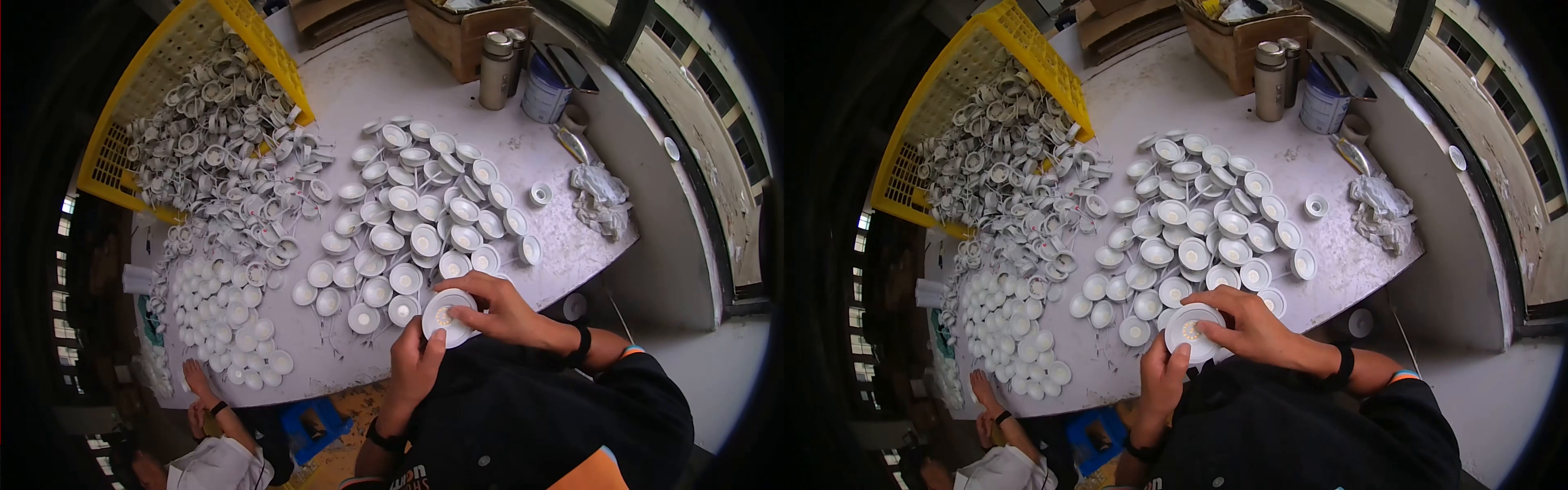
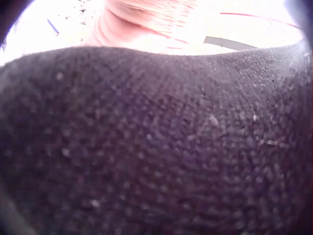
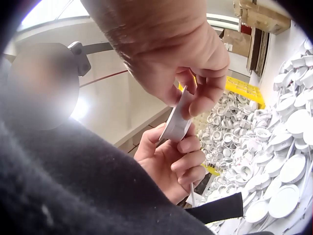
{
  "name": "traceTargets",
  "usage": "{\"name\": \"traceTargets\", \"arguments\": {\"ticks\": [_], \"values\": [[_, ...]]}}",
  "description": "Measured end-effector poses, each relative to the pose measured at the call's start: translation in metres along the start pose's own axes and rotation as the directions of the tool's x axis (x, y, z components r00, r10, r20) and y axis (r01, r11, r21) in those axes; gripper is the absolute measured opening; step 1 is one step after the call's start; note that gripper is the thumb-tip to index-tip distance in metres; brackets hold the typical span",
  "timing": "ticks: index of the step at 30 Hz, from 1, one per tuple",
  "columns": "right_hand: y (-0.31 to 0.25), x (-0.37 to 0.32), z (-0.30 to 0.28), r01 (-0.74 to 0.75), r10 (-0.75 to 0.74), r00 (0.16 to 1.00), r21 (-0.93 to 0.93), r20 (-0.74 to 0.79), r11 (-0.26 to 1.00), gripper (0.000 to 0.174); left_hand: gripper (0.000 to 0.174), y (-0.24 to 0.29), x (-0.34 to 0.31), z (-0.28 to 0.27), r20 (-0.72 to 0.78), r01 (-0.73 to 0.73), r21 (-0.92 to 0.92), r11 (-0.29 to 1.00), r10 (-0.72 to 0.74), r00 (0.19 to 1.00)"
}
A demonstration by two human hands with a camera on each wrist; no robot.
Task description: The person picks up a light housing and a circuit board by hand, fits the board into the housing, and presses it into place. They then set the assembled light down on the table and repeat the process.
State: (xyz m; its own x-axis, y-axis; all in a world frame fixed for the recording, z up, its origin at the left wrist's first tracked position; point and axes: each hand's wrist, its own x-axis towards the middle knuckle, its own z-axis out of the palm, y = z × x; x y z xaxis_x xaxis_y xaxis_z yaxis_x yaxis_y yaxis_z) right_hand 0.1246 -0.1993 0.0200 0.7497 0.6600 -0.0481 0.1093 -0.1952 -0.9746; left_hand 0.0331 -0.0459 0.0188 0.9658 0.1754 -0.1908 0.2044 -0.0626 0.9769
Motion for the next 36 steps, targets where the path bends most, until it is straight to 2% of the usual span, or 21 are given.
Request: {"name": "traceTargets", "arguments": {"ticks": [2,4,6,8,12,14,16,20,25,27,29,32,34,36], "values": [[0.005,0.0,0.005,-0.002,0.005,1.0,0.109,-0.029,0.994,0.032,0.025,-0.001,0.0,0.001,-0.009,-0.045,0.073,0.996,0.046,0.999],[0.007,0.0,0.004,0.005,-0.003,1.0,0.117,-0.019,0.993,0.033,0.024,-0.005,0.001,0.0,-0.015,-0.073,0.131,0.989,0.076,0.997],[0.004,-0.001,0.002,0.014,-0.013,1.0,0.126,-0.01,0.992,0.035,0.024,-0.004,0.0,0.001,-0.038,-0.067,0.109,0.992,0.071,0.997],[-0.005,-0.002,-0.004,-0.193,0.153,0.979,0.367,0.137,0.91,0.035,0.024,-0.002,0.0,0.001,-0.06,-0.06,0.085,0.995,0.065,0.996],[-0.002,-0.002,-0.005,-0.225,0.172,0.97,0.359,0.173,0.906,0.036,0.023,0.0,0.001,0.002,-0.026,-0.054,0.122,0.991,0.057,0.998],[-0.002,-0.003,0.002,-0.166,0.139,0.985,0.338,0.103,0.926,0.037,0.023,0.002,0.0,0.003,-0.016,-0.061,0.14,0.988,0.064,0.998],[-0.003,-0.003,0.004,-0.173,0.147,0.984,0.344,0.1,0.923,0.037,0.024,0.004,0.0,0.004,-0.024,-0.083,0.194,0.978,0.089,0.996],[-0.004,-0.002,0.004,-0.194,0.167,0.98,0.327,0.111,0.925,0.037,0.023,-0.001,0.002,0.002,-0.021,-0.081,0.194,0.978,0.087,0.996],[-0.004,-0.003,0.007,-0.189,0.161,0.982,0.379,0.102,0.906,0.037,0.023,-0.001,0.004,-0.001,-0.05,0.003,0.178,0.984,0.006,0.999],[-0.001,-0.003,0.008,-0.178,0.149,0.983,0.382,0.104,0.907,0.038,0.022,-0.003,0.004,-0.001,-0.053,-0.019,0.194,0.981,0.03,0.998],[0.003,-0.004,0.011,-0.14,0.128,0.99,0.309,0.06,0.941,0.039,0.022,-0.007,0.005,0.0,-0.056,-0.039,0.209,0.977,0.051,0.997],[0.004,-0.001,0.013,-0.164,0.16,0.986,0.312,0.04,0.936,0.039,0.024,-0.01,0.007,-0.003,-0.041,-0.031,0.165,0.986,0.038,0.998],[0.007,-0.002,0.014,-0.195,0.197,0.98,0.333,0.028,0.923,0.039,0.028,-0.009,0.008,-0.007,0.004,0.079,0.016,0.997,-0.079,0.997],[0.011,0.002,0.015,-0.213,0.212,0.976,0.355,0.041,0.91,0.038,0.029,-0.019,0.009,-0.01,0.001,0.017,0.038,0.999,-0.017,1.0]]}}
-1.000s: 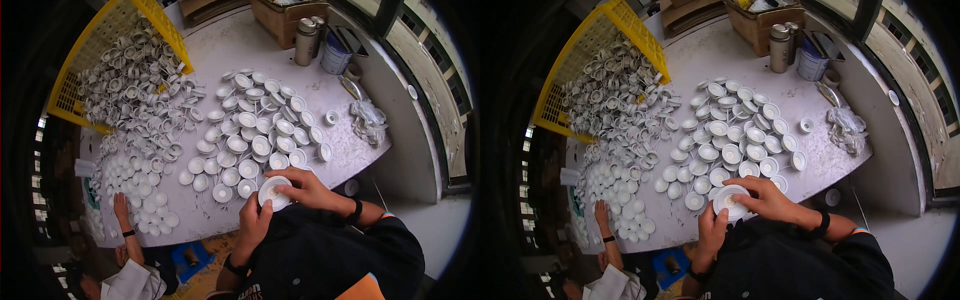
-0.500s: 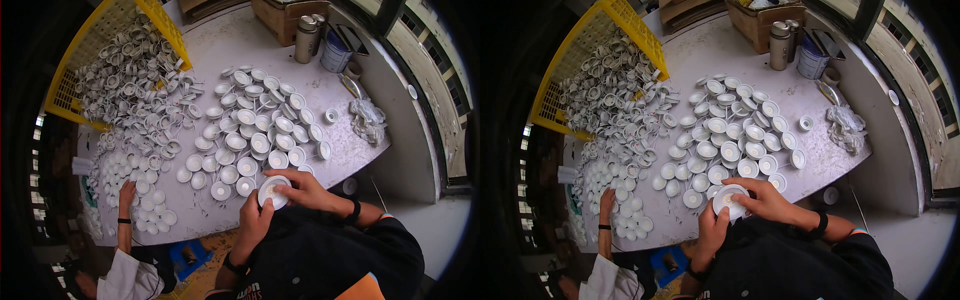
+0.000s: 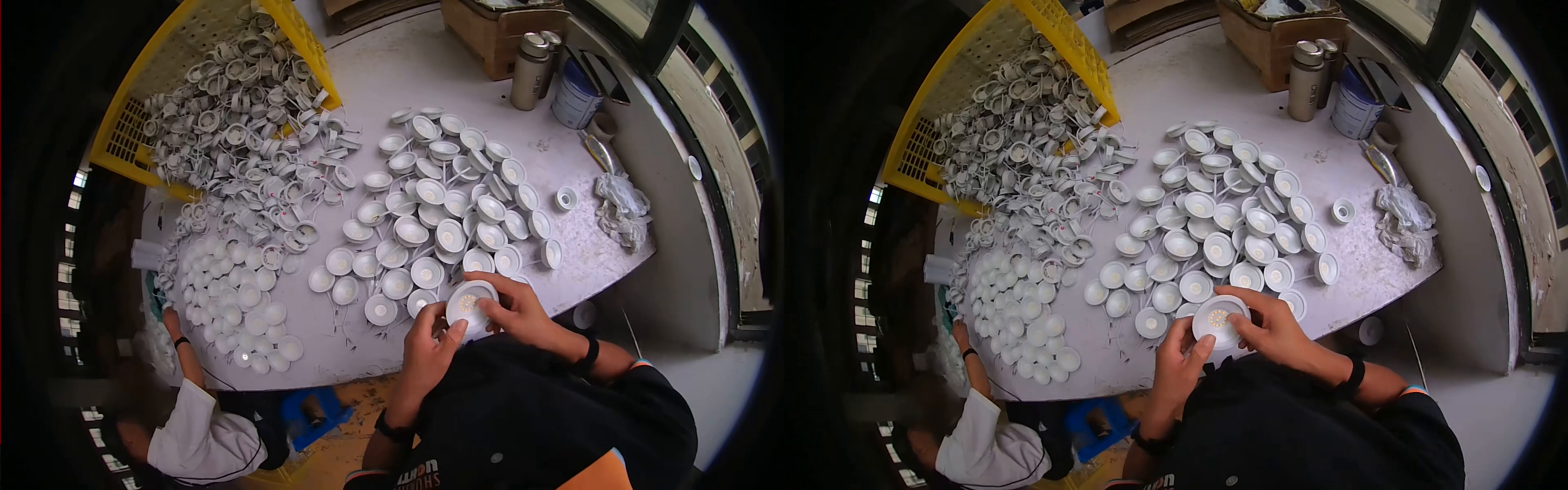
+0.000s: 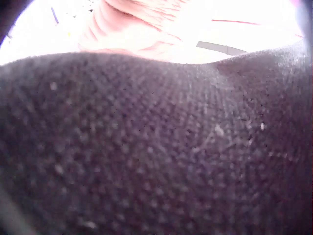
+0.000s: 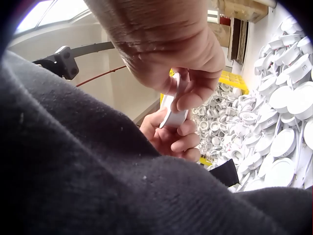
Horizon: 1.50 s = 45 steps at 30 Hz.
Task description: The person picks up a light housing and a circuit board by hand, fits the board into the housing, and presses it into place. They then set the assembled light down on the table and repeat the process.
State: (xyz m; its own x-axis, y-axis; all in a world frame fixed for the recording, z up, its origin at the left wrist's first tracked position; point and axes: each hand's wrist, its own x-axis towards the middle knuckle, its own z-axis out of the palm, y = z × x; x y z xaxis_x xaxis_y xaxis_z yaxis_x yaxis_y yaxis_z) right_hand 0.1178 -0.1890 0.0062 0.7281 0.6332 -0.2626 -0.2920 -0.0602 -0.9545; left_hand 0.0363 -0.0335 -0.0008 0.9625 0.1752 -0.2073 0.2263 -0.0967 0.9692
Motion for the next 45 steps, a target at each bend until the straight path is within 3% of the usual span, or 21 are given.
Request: {"name": "traceTargets", "arguments": {"ticks": [1,5,7,9,11,13,14,16,17,19,20,23,27,31,32,34,36,37,38,40,45], "values": [[0.002,0.002,0.0,-0.017,0.017,1.0,0.005,-0.022,1.0,0.039,0.031,-0.006,0.0,-0.002,0.013,-0.052,0.017,0.999,0.051,0.999],[0.002,0.008,0.002,-0.094,0.094,0.996,-0.045,0.007,0.995,0.043,0.027,-0.009,0.0,-0.013,-0.008,-0.014,0.01,1.0,0.014,1.0],[0.01,0.012,-0.002,-0.043,0.044,0.999,-0.068,0.01,0.997,0.047,0.026,-0.022,0.004,-0.029,-0.097,0.08,-0.028,0.996,-0.082,0.992],[0.02,0.017,-0.01,-0.015,0.015,1.0,-0.093,-0.006,0.996,0.046,0.028,-0.048,0.015,-0.061,-0.256,0.15,0.063,0.987,-0.13,0.958],[0.02,0.019,-0.013,-0.022,0.018,0.999,-0.109,-0.037,0.994,0.04,0.031,-0.064,0.03,-0.092,-0.407,0.143,-0.007,0.99,-0.133,0.903],[0.028,0.022,-0.017,-0.046,0.042,0.999,-0.143,-0.027,0.989,0.037,0.032,-0.077,0.052,-0.126,-0.495,0.183,0.068,0.981,-0.126,0.86],[0.031,0.023,-0.017,-0.075,0.072,0.997,-0.175,-0.021,0.982,0.034,0.032,-0.08,0.063,-0.138,-0.498,0.177,0.066,0.982,-0.121,0.859],[0.031,0.024,-0.015,-0.075,0.072,0.997,-0.174,-0.026,0.982,0.03,0.033,-0.084,0.087,-0.158,-0.48,0.279,0.358,0.891,-0.081,0.873],[0.035,0.025,-0.016,-0.053,0.05,0.999,-0.217,-0.018,0.975,0.03,0.033,-0.091,0.098,-0.165,-0.483,0.278,0.357,0.892,-0.078,0.872],[0.034,0.028,-0.017,-0.047,0.044,0.999,-0.306,-0.015,0.951,0.029,0.035,-0.107,0.121,-0.177,-0.39,0.363,0.494,0.79,-0.172,0.905],[0.032,0.028,-0.017,-0.042,0.04,0.999,-0.305,-0.014,0.951,0.029,0.035,-0.115,0.129,-0.18,-0.392,0.361,0.496,0.79,-0.168,0.905],[0.031,0.029,-0.018,-0.04,0.028,0.999,-0.413,-0.037,0.91,0.027,0.041,-0.126,0.148,-0.179,-0.301,0.342,0.709,0.617,-0.174,0.938],[0.038,0.032,-0.021,-0.081,0.067,0.997,-0.446,-0.046,0.891,0.028,0.041,-0.125,0.157,-0.171,-0.272,0.363,0.766,0.53,-0.243,0.931],[0.035,0.037,-0.021,-0.036,0.021,0.999,-0.485,-0.038,0.874,0.028,0.042,-0.12,0.155,-0.173,-0.334,0.295,0.782,0.549,-0.03,0.942],[0.034,0.038,-0.021,-0.034,0.022,0.999,-0.483,-0.032,0.875,0.028,0.042,-0.119,0.154,-0.175,-0.39,0.292,0.752,0.591,0.042,0.92],[0.032,0.041,-0.022,-0.058,0.024,0.997,-0.483,-0.077,0.874,0.027,0.032,-0.127,0.156,-0.2,-0.591,0.282,0.528,0.801,0.109,0.799],[0.032,0.043,-0.024,-0.045,0.008,0.997,-0.493,-0.076,0.869,0.027,0.018,-0.13,0.157,-0.232,-0.776,0.289,0.343,0.894,0.096,0.624],[0.03,0.044,-0.025,-0.058,0.015,0.996,-0.503,-0.09,0.862,0.027,0.014,-0.138,0.159,-0.247,-0.837,0.145,0.351,0.925,0.24,0.493],[0.03,0.045,-0.025,-0.073,0.022,0.994,-0.513,-0.105,0.855,0.027,0.016,-0.148,0.162,-0.265,-0.865,0.132,0.359,0.924,0.277,0.418],[0.033,0.046,-0.027,-0.072,0.016,0.994,-0.519,-0.112,0.852,0.028,0.021,-0.139,0.16,-0.275,-0.889,0.297,0.377,0.877,0.253,0.381],[0.033,0.045,-0.024,-0.075,0.006,0.991,-0.505,-0.137,0.86,0.027,0.03,-0.115,0.161,-0.283,-0.893,0.467,0.404,0.787,0.228,0.389]]}}
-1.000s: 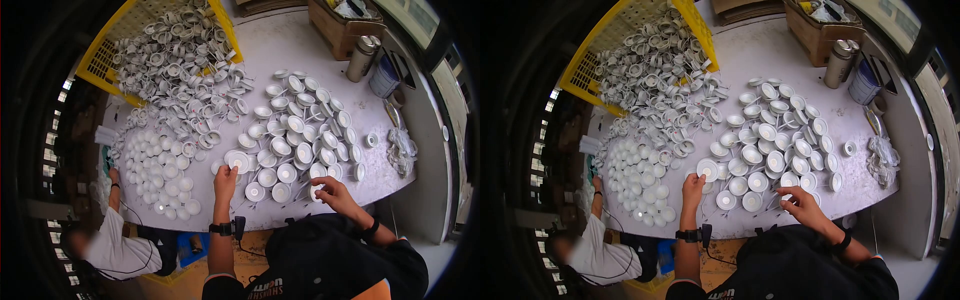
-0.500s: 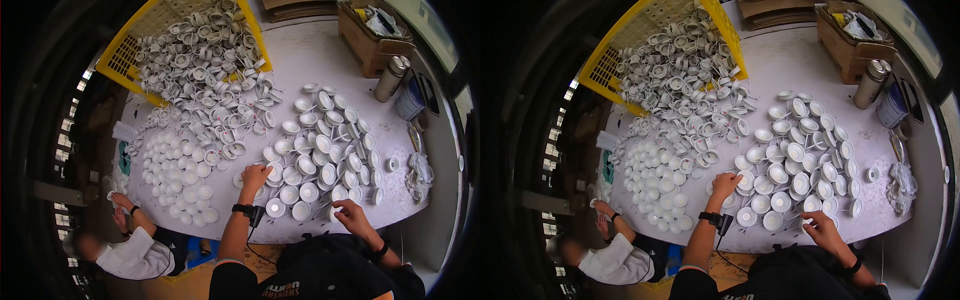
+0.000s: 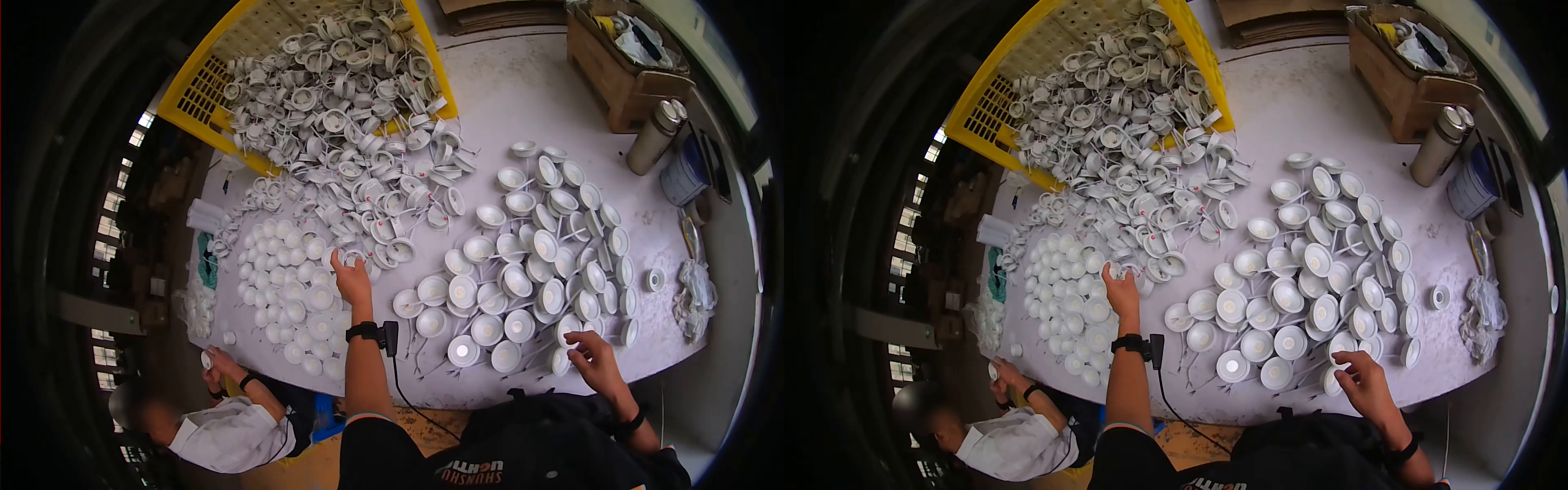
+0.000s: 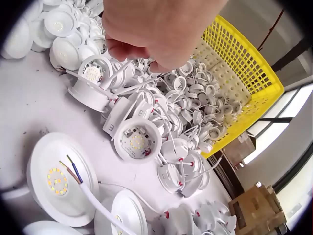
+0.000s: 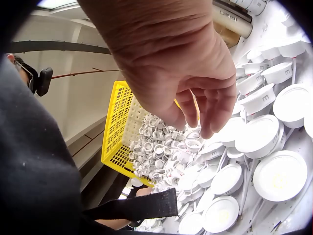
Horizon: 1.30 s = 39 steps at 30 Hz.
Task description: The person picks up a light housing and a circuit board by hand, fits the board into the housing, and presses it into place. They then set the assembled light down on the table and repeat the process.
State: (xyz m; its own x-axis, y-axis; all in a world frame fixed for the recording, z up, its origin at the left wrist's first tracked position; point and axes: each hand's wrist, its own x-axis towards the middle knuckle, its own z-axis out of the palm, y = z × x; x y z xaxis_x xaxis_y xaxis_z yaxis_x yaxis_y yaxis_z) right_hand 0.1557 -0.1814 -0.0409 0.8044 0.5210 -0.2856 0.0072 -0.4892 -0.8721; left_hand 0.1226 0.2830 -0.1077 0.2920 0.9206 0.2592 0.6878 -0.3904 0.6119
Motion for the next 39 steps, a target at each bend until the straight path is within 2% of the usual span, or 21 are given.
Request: {"name": "traceTargets", "arguments": {"ticks": [2,4,5,7,8,10,11,13,14,16,17,19,20,22,26,29,31,33,36,37,39], "values": [[0.001,-0.002,0.002,-0.004,0.004,1.0,-0.006,0.002,1.0,0.027,0.031,-0.011,0.011,0.0,-0.017,0.024,0.058,0.998,-0.023,1.0],[0.0,-0.003,0.002,-0.007,0.007,1.0,-0.008,0.004,1.0,0.027,0.031,-0.034,0.026,0.004,0.254,0.027,0.156,0.987,-0.067,0.965],[-0.001,-0.004,0.003,0.001,-0.001,1.0,-0.007,-0.003,1.0,0.027,0.031,-0.038,0.028,0.003,0.254,0.027,0.155,0.988,-0.066,0.965],[-0.001,-0.006,0.003,0.009,-0.009,1.0,-0.007,-0.01,1.0,0.027,0.032,-0.024,0.026,-0.012,0.59,0.081,0.235,0.969,-0.208,0.78],[0.001,-0.007,0.003,0.01,-0.01,1.0,-0.008,-0.008,1.0,0.027,0.032,-0.018,0.025,-0.017,0.589,0.08,0.233,0.969,-0.206,0.781],[0.001,-0.007,0.004,0.015,-0.015,1.0,-0.007,-0.008,1.0,0.026,0.038,-0.007,0.021,-0.021,0.668,0.132,0.276,0.952,-0.289,0.686],[-0.001,-0.007,0.005,0.015,-0.015,1.0,-0.009,-0.008,1.0,0.026,0.038,-0.007,0.018,-0.02,0.667,0.132,0.275,0.952,-0.288,0.687],[-0.002,-0.008,0.005,0.014,-0.015,1.0,-0.012,-0.007,1.0,0.026,0.041,-0.007,0.012,-0.018,0.451,-0.082,0.398,0.914,-0.118,0.884],[-0.002,-0.008,0.005,0.014,-0.014,1.0,-0.016,-0.006,1.0,0.025,0.041,-0.007,0.013,-0.016,0.452,-0.081,0.397,0.914,-0.118,0.884],[-0.002,-0.006,0.005,0.016,-0.017,1.0,-0.022,-0.015,1.0,0.025,0.045,-0.004,0.019,-0.009,0.168,-0.168,0.246,0.955,0.128,0.977],[-0.002,-0.007,0.005,0.018,-0.018,1.0,-0.034,-0.009,0.999,0.025,0.045,-0.001,0.024,-0.004,0.169,-0.167,0.241,0.956,0.128,0.977],[-0.002,-0.006,0.004,0.02,-0.02,1.0,-0.053,-0.001,0.998,0.025,0.051,0.004,0.035,0.006,0.459,-0.235,0.395,0.888,0.031,0.888],[-0.002,-0.006,0.005,0.017,-0.017,1.0,-0.058,0.003,0.998,0.025,0.051,0.003,0.036,0.011,0.459,-0.231,0.392,0.891,0.028,0.888],[-0.004,-0.003,0.005,0.022,-0.022,1.0,-0.07,0.002,0.997,0.025,0.059,0.003,0.039,0.026,0.624,-0.339,0.535,0.774,-0.091,0.776],[-0.009,0.0,0.006,0.018,-0.019,1.0,-0.083,-0.006,0.996,0.025,0.064,0.0,0.037,0.041,0.687,-0.354,0.524,0.775,-0.138,0.713],[-0.006,-0.003,0.006,0.016,-0.016,1.0,-0.087,0.006,0.996,0.025,0.06,0.002,0.04,0.037,0.657,-0.325,0.479,0.816,-0.087,0.749],[-0.005,-0.003,0.006,0.038,-0.037,0.999,-0.098,0.016,0.994,0.025,0.062,-0.004,0.054,0.037,0.731,-0.181,0.376,0.909,-0.171,0.66],[-0.007,-0.003,0.006,0.049,-0.046,0.998,-0.098,0.031,0.994,0.024,0.06,-0.003,0.06,0.027,0.744,-0.142,0.318,0.937,-0.153,0.65],[-0.012,-0.002,0.003,0.087,-0.085,0.996,-0.085,0.028,0.993,0.023,0.05,0.029,0.044,-0.017,0.634,0.187,-0.132,0.974,-0.062,0.771],[-0.009,-0.001,0.004,0.089,-0.087,0.996,-0.081,0.022,0.993,0.023,0.05,0.047,0.028,-0.035,0.634,0.18,-0.133,0.975,-0.056,0.772],[-0.001,0.0,0.007,0.027,-0.042,0.997,0.223,0.06,0.974,0.021,0.044,0.087,-0.021,-0.076,0.52,0.107,-0.488,0.866,0.191,0.832]]}}
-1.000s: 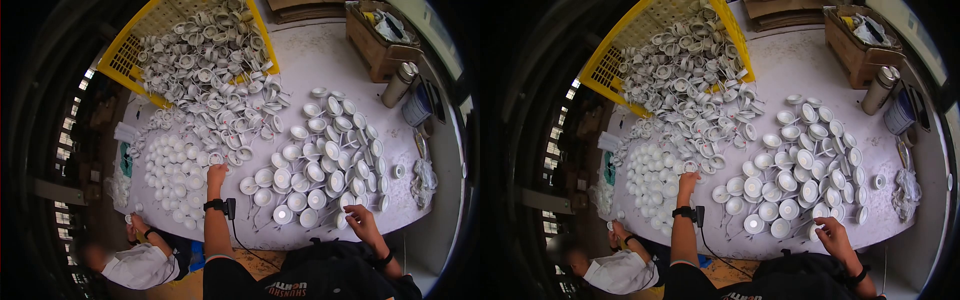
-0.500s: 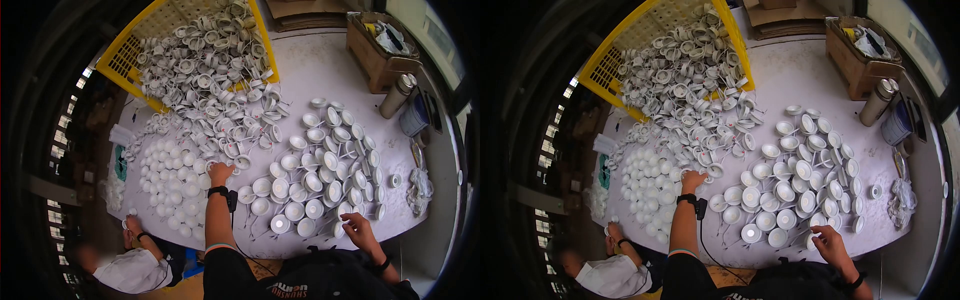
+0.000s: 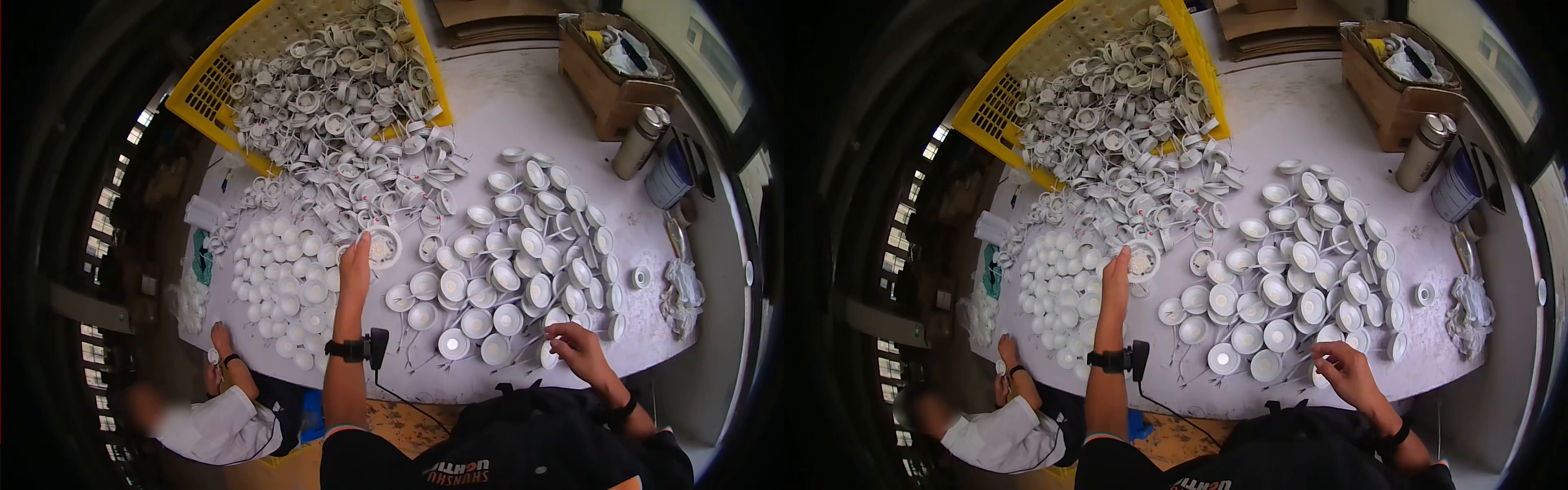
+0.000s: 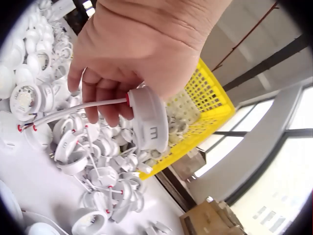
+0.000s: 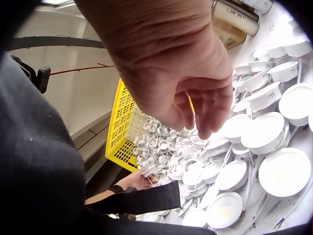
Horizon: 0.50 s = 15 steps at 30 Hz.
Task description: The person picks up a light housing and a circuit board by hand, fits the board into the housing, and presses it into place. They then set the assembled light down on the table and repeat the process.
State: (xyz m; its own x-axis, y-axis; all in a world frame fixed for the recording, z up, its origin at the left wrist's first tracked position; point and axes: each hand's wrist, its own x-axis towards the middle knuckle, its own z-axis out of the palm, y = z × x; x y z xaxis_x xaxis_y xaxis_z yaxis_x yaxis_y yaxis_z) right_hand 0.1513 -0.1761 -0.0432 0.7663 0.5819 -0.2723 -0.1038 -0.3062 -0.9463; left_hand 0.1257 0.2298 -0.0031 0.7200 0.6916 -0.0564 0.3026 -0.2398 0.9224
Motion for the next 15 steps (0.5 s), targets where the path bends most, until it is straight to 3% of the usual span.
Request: {"name": "traceTargets", "arguments": {"ticks": [2,4,6,8,9,10,12,15], "values": [[-0.022,0.0,0.003,-0.009,0.005,0.999,0.078,0.049,0.997,0.024,0.036,0.029,-0.059,0.02,0.151,-0.19,0.01,0.982,0.186,0.971],[-0.05,-0.001,0.01,-0.093,0.029,0.975,0.286,0.218,0.954,0.035,0.032,0.058,-0.12,0.047,0.265,-0.331,0.042,0.943,0.308,0.914],[-0.069,-0.003,0.021,-0.042,-0.066,0.962,0.378,0.267,0.925,0.045,0.03,0.061,-0.16,0.074,0.336,-0.478,-0.02,0.878,0.456,0.824],[-0.084,-0.006,0.025,-0.051,-0.056,0.954,0.342,0.294,0.938,0.047,0.033,0.059,-0.188,0.095,0.431,-0.377,-0.067,0.924,0.367,0.824],[-0.08,-0.006,0.026,0.003,-0.066,0.977,0.296,0.203,0.955,0.042,0.033,0.056,-0.195,0.099,0.481,-0.154,-0.19,0.97,0.229,0.847],[-0.084,-0.007,0.019,-0.022,-0.019,0.98,0.199,0.198,0.98,0.036,0.033,0.055,-0.201,0.101,0.504,-0.153,-0.2,0.968,0.236,0.831],[-0.068,-0.007,0.014,0.142,-0.167,0.981,0.234,0.094,0.962,0.03,0.032,0.055,-0.21,0.098,0.587,0.055,-0.345,0.937,0.169,0.792],[-0.067,-0.018,0.005,0.137,-0.157,0.984,0.194,0.089,0.971,0.027,0.03,0.058,-0.218,0.094,0.681,0.123,-0.257,0.958,0.089,0.727]]}}
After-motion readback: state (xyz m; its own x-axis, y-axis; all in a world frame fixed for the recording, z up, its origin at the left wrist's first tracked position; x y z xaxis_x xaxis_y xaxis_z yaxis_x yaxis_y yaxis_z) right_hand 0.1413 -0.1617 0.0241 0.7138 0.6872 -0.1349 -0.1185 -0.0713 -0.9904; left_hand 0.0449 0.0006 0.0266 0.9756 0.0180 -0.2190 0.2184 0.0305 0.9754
